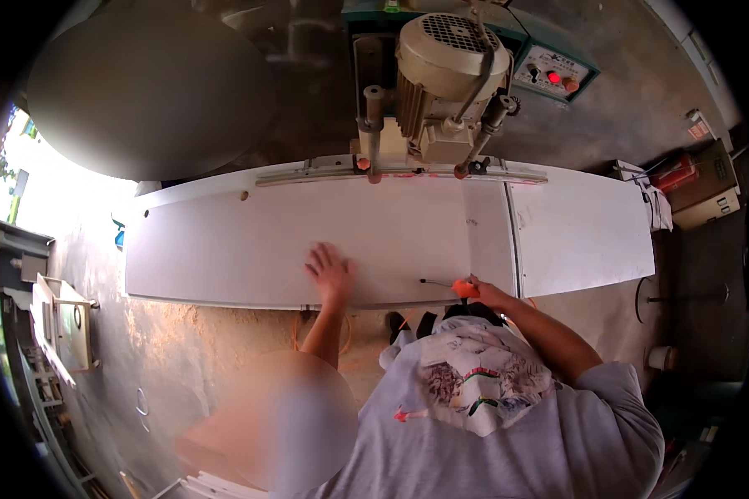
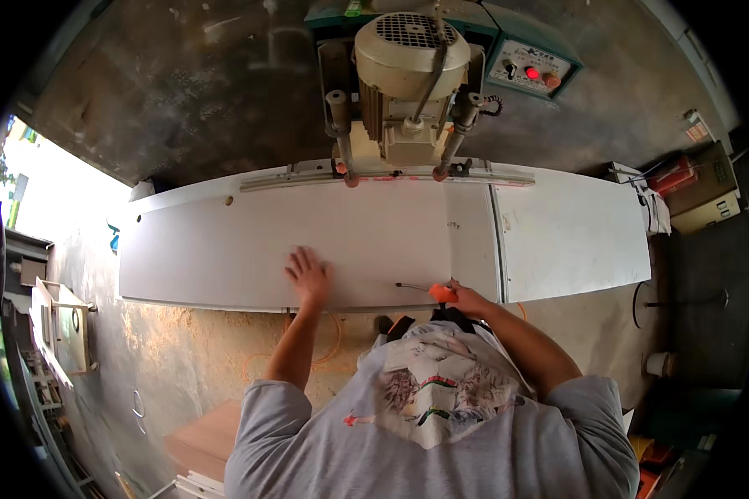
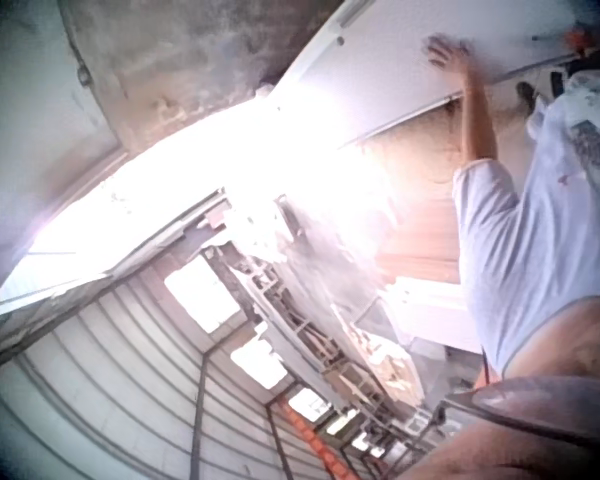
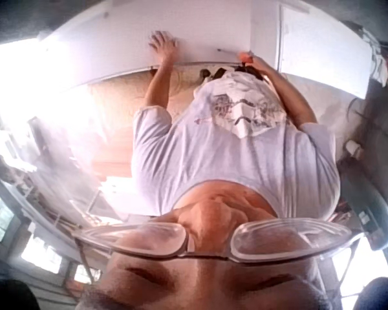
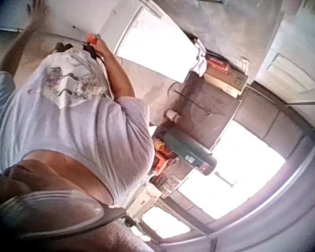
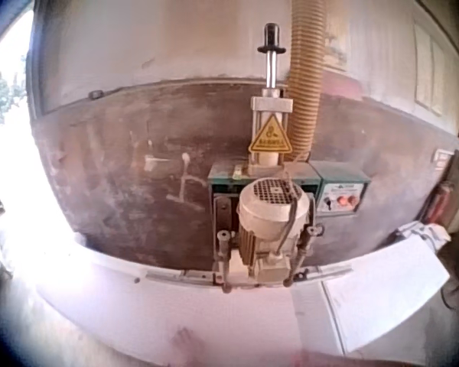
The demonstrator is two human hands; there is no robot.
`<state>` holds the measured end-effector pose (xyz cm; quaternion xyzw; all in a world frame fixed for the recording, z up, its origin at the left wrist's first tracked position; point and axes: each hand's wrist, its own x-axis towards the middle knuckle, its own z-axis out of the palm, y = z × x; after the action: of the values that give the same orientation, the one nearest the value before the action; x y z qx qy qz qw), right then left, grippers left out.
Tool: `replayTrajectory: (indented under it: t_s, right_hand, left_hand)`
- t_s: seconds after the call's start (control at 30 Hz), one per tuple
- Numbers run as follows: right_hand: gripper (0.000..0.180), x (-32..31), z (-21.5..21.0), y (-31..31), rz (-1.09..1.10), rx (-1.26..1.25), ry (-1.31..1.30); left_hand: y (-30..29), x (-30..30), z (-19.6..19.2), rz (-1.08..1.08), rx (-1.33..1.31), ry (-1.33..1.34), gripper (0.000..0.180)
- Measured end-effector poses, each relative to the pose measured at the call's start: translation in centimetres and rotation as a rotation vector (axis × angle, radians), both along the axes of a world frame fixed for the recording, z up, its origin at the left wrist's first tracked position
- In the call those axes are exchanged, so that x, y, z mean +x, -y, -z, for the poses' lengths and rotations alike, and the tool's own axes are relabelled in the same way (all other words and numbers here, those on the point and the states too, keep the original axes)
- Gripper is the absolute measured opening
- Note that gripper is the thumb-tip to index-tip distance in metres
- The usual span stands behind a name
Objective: The person carries a wooden board to a machine, feeds it through, and then uses a hammer and a wooden block to tap plastic caps into holes on the board.
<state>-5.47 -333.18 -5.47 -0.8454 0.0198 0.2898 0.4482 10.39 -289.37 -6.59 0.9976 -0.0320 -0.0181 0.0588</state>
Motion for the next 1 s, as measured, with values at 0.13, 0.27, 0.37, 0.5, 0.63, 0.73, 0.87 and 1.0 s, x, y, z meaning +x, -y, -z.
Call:
replayTrajectory:
  t_s: [0.13,0.27,0.37,0.5,0.63,0.73,0.87,1.0]
  right_hand:
    - [0.071,-0.2,0.7,-0.2,0.007,-0.098,0.034]
    - [0.049,0.0,-5.7,-0.3,0.364,0.11,-0.324]
    - [0.036,-4.4,-3.4,3.4,0.628,0.395,-0.27]
    - [0.029,-3.5,-8.3,3.2,0.727,0.543,-0.394]
    - [0.029,-2.8,-7.6,4.7,0.719,0.473,-0.294]
    - [0.032,-2.3,-8.2,5.0,0.582,0.053,-0.122]
    - [0.039,-3.4,-8.4,6.8,0.458,-0.158,0.082]
    - [0.04,-4.5,-11.0,8.1,0.482,-0.129,0.012]
  left_hand:
    - [8.7,-6.8,-2.8,0.44,-0.03,-0.175,0.11]
    - [10.7,-7.2,-3.9,0.409,-0.131,-0.237,0.124]
    - [11.5,-7.3,-4.3,0.446,-0.164,-0.258,0.127]
    - [11.0,-7.0,-4.5,0.439,-0.094,-0.272,0.127]
    - [11.9,-7.1,-5.2,0.424,-0.083,-0.286,0.128]
    - [12.1,-6.9,-5.7,0.401,-0.083,-0.317,0.127]
    - [12.6,-7.1,-5.8,0.385,-0.108,-0.326,0.126]
    - [13.3,-7.6,-5.7,0.331,-0.092,-0.353,0.124]
